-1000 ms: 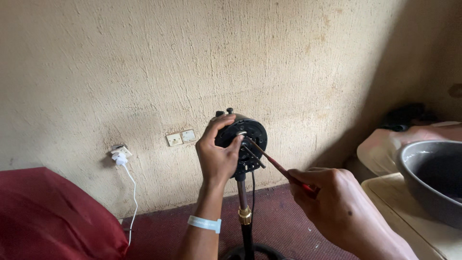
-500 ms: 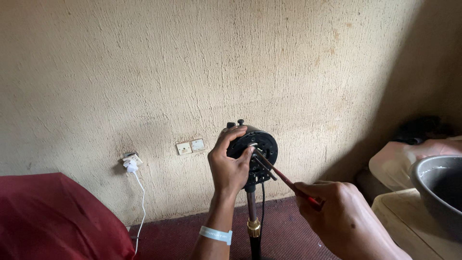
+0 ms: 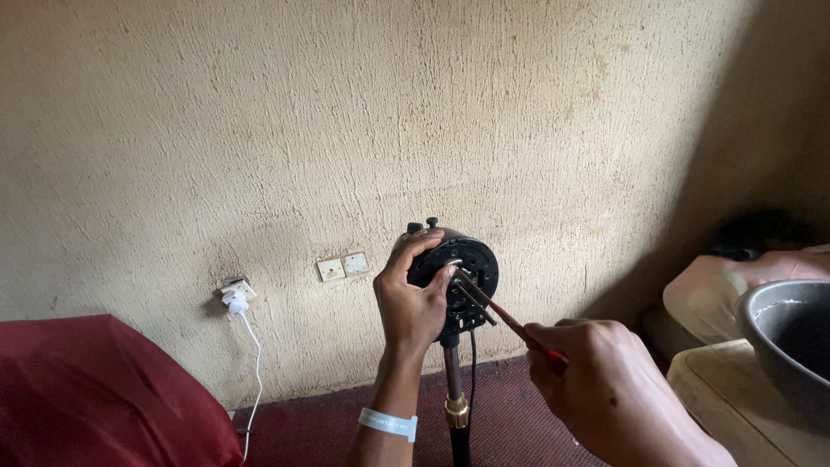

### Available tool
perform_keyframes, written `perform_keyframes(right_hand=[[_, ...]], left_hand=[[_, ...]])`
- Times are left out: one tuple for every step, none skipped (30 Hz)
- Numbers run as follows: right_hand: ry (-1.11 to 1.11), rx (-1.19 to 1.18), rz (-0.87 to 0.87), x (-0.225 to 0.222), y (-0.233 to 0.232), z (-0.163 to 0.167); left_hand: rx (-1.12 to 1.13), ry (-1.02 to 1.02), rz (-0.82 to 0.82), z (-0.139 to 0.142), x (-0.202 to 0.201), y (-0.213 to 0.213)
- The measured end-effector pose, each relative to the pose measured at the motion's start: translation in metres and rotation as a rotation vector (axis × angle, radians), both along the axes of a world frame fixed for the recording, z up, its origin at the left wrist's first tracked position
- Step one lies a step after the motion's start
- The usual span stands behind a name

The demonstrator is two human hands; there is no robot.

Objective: The person services a standing fan by unscrewing the rear motor housing with a screwdriver and removing small screws and parts, placing them in a bowl and on a table. They manipulate the fan head, adjust the wiring, and rework the housing components by hand throughout the clip.

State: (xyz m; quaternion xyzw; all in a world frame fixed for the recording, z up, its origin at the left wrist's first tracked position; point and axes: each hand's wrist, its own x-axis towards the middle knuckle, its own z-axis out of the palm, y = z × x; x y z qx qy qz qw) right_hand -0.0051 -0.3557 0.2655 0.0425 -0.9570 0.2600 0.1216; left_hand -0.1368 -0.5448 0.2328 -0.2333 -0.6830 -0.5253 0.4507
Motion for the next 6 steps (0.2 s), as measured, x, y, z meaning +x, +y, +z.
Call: perform_keyframes(right_hand=[[-0.013, -0.016, -0.011, 0.0, 0.0, 0.001], [-0.025, -0.032, -0.022, -0.001, 0.0, 0.001], [-0.037, -0.048, -0.033, -0.002, 0.0, 0.001], [-0.033, -0.084, -0.004, -0.006, 0.002, 0.002], [-0.031, -0.118, 0.022, -0.011, 0.005, 0.002], [-0.027, -0.152, 0.049, -0.015, 0.008, 0.003]], left_hand=[[0.002, 0.007, -0.001, -0.001, 0.0, 0.001], [0.004, 0.014, -0.001, -0.001, 0.0, 0.001], [0.006, 0.022, -0.002, -0.001, -0.001, 0.001], [0.005, 0.025, -0.002, -0.001, -0.001, 0.0], [0.005, 0.027, -0.005, -0.002, -0.001, 0.0], [0.006, 0.03, -0.007, -0.003, -0.001, 0.001]])
